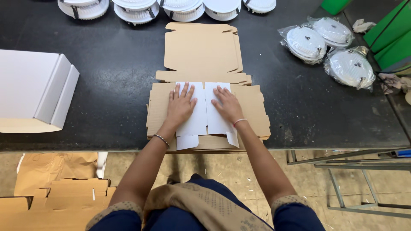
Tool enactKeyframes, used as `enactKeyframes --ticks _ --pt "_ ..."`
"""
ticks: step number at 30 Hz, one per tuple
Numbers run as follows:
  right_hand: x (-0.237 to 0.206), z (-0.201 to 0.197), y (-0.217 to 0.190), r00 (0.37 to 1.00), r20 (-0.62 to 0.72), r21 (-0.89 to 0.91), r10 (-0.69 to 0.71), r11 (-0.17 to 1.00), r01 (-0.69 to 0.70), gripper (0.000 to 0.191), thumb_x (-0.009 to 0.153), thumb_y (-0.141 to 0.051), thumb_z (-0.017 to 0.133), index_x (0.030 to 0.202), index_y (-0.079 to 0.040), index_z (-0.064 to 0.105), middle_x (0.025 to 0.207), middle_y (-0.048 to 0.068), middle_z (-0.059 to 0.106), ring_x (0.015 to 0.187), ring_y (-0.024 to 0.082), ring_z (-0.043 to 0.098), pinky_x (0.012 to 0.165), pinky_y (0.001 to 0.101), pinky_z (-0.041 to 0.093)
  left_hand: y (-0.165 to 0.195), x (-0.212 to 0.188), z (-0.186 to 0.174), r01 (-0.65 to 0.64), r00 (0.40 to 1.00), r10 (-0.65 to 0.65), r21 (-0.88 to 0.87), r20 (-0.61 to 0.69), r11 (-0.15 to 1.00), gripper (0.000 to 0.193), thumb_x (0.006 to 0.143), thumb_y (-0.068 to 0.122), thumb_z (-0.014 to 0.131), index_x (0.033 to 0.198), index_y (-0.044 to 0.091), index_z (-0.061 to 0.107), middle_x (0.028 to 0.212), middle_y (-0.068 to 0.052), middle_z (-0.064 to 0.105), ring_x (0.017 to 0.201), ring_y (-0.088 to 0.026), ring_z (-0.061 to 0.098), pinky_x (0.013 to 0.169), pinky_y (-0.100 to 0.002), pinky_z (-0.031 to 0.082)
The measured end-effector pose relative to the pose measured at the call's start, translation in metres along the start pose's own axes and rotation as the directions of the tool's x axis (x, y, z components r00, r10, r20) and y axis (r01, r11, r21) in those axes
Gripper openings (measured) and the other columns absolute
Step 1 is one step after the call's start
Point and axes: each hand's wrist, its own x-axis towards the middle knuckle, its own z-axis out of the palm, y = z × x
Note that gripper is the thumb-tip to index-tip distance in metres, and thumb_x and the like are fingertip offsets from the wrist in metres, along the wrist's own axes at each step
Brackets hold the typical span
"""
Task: The person assembles flat cardboard boxes by folding and inserting white plastic inserts into slots. They place a plastic-wrapped circular object into each box, close the lid, and stack the finished boxes on the table.
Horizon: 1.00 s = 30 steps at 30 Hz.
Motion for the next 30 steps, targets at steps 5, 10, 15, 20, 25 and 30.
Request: enactKeyframes --ticks 5,10,15,20,25,30 --pt "0.015 -0.010 0.014 0.889 -0.311 0.415 0.336 0.890 -0.191 0.034 0.100 -0.028 0.063 0.126 -0.006 0.065 0.135 0.018 0.065 0.128 0.031 0.059 0.108 0.0376 0.047 -0.002 0.014 -0.006 0.071 0.906 -0.260 -0.487 -0.333 0.871 0.055 0.102 0.038 0.057 0.142 0.002 0.048 0.158 -0.027 0.032 0.147 -0.039 0.028 0.119 -0.050 0.028" --pt "0.020 -0.016 0.039 0.822 0.093 0.950 0.562 0.197 -0.242 0.036 0.117 -0.026 0.067 0.094 -0.001 0.054 0.090 0.008 0.049 0.072 0.017 0.043 0.060 0.0340 0.036 -0.013 0.028 -0.030 0.278 0.725 -0.682 -0.948 0.100 0.156 0.040 0.100 0.029 0.060 0.126 -0.001 0.053 0.131 -0.020 0.054 0.118 -0.029 0.054 0.104 -0.045 0.046" --pt "0.022 -0.017 0.040 0.824 0.082 0.989 0.560 0.059 -0.139 0.016 0.099 -0.014 0.071 0.102 -0.004 0.058 0.089 -0.001 0.064 0.073 0.008 0.059 0.061 0.0249 0.048 -0.020 0.039 -0.026 0.027 0.820 -0.571 -0.999 0.036 -0.025 0.037 0.090 0.011 0.068 0.121 0.002 0.050 0.121 -0.015 0.060 0.110 -0.025 0.061 0.097 -0.042 0.052" --pt "0.022 -0.004 0.020 0.832 -0.245 0.687 0.498 0.694 -0.213 0.054 0.097 -0.017 0.063 0.146 -0.004 0.048 0.113 0.005 0.062 0.091 0.016 0.063 0.080 0.0305 0.054 -0.016 0.041 -0.011 0.058 0.852 -0.327 -0.546 -0.410 0.836 0.044 0.098 0.019 0.061 0.138 -0.001 0.057 0.126 -0.019 0.050 0.112 -0.032 0.047 0.100 -0.045 0.043" --pt "0.017 0.002 0.008 0.957 -0.250 -0.112 0.150 0.977 -0.182 0.050 0.103 -0.039 0.062 0.146 -0.013 0.058 0.124 0.015 0.058 0.108 0.034 0.055 0.093 0.0429 0.046 -0.006 0.029 -0.012 0.050 0.965 -0.093 -0.176 -0.245 0.983 0.044 0.103 0.032 0.054 0.138 0.006 0.063 0.122 -0.012 0.056 0.111 -0.030 0.048 0.099 -0.044 0.041" --pt "0.021 -0.006 -0.004 0.986 -0.161 -0.287 -0.037 0.958 -0.011 0.048 0.102 -0.045 0.060 0.135 -0.010 0.065 0.119 0.009 0.063 0.110 0.028 0.057 0.093 0.0399 0.048 0.006 0.016 -0.023 -0.106 0.898 0.063 -0.075 -0.435 0.992 0.035 0.101 0.034 0.057 0.119 0.011 0.076 0.118 -0.009 0.062 0.109 -0.031 0.051 0.093 -0.045 0.043"
